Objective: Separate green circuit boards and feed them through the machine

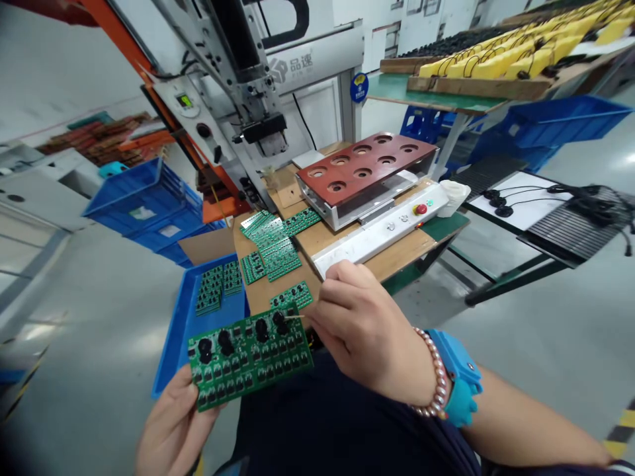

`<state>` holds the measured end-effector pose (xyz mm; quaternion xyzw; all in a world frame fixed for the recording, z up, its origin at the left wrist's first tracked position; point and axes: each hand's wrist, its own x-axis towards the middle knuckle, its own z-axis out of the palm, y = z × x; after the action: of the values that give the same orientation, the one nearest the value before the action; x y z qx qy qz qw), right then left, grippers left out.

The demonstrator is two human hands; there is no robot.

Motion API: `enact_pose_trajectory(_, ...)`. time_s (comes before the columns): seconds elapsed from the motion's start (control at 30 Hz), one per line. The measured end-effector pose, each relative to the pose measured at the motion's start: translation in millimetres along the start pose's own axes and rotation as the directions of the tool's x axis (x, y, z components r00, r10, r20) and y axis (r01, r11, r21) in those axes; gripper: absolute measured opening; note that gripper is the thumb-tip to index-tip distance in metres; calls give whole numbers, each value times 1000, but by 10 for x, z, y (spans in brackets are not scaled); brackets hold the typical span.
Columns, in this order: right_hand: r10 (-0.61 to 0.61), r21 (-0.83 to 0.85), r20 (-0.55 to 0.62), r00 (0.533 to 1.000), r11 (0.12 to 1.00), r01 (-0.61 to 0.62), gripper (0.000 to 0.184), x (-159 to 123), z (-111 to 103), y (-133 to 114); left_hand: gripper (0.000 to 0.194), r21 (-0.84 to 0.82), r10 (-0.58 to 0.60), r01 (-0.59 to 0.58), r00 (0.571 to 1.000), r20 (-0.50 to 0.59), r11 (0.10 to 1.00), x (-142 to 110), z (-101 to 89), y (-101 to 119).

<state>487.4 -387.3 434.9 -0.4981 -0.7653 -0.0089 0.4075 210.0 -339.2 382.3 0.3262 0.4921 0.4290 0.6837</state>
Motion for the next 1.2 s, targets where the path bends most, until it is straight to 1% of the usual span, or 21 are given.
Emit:
enact_pose_trajectory(0.1, 4, -4, -15, 1000, 1000, -4, 10, 15, 0, -6, 26, 7, 3, -3, 1000, 3, 1000, 1, -13, 4)
enact_pose_trajectory(0.3, 4, 5, 18, 1000, 1000, -4, 11, -1, 5, -15, 24, 10, 10, -10, 999, 32, 1000, -5, -35, -2)
enact_pose_trajectory(0.43, -1, 11, 44, 999, 1000, 1, 10, -20, 13, -24, 24, -16, -3, 2, 1000, -17, 1000, -12, -14, -6)
enact_pose_trajectory(0.53, -12, 7, 53, 998, 1000, 12, 11, -17, 18, -35, 22, 4, -5, 5, 1000, -13, 1000, -14, 4, -5)
enact_pose_trajectory(0.63, -21, 1, 39, 999, 1000, 21, 11, -6, 27, -42, 22, 14, -5, 5, 1000, 14, 1000, -14, 0, -12)
enact_pose_trajectory(0.8, -22, -10, 5, 1000, 1000, 22, 13, 12, 37, -36, 23, -1, 0, 0, 1000, -17, 1000, -13, -18, -17)
enact_pose_trajectory(0.93, -2, -24, -6, 1000, 1000, 2, 14, 11, 23, -36, 22, 23, -5, 5, 1000, 24, 1000, -10, -27, -14)
enact_pose_trajectory(1.0, 6, -26, -9, 1000, 1000, -6, 13, 9, 16, -36, 21, 17, -16, 15, 999, 28, 1000, -7, -40, -18)
enact_pose_trajectory(1.2, 23, -21, -3, 1000, 1000, -23, 12, 2, 10, -20, 25, 0, -13, 13, 999, -38, 1000, -2, -41, -9)
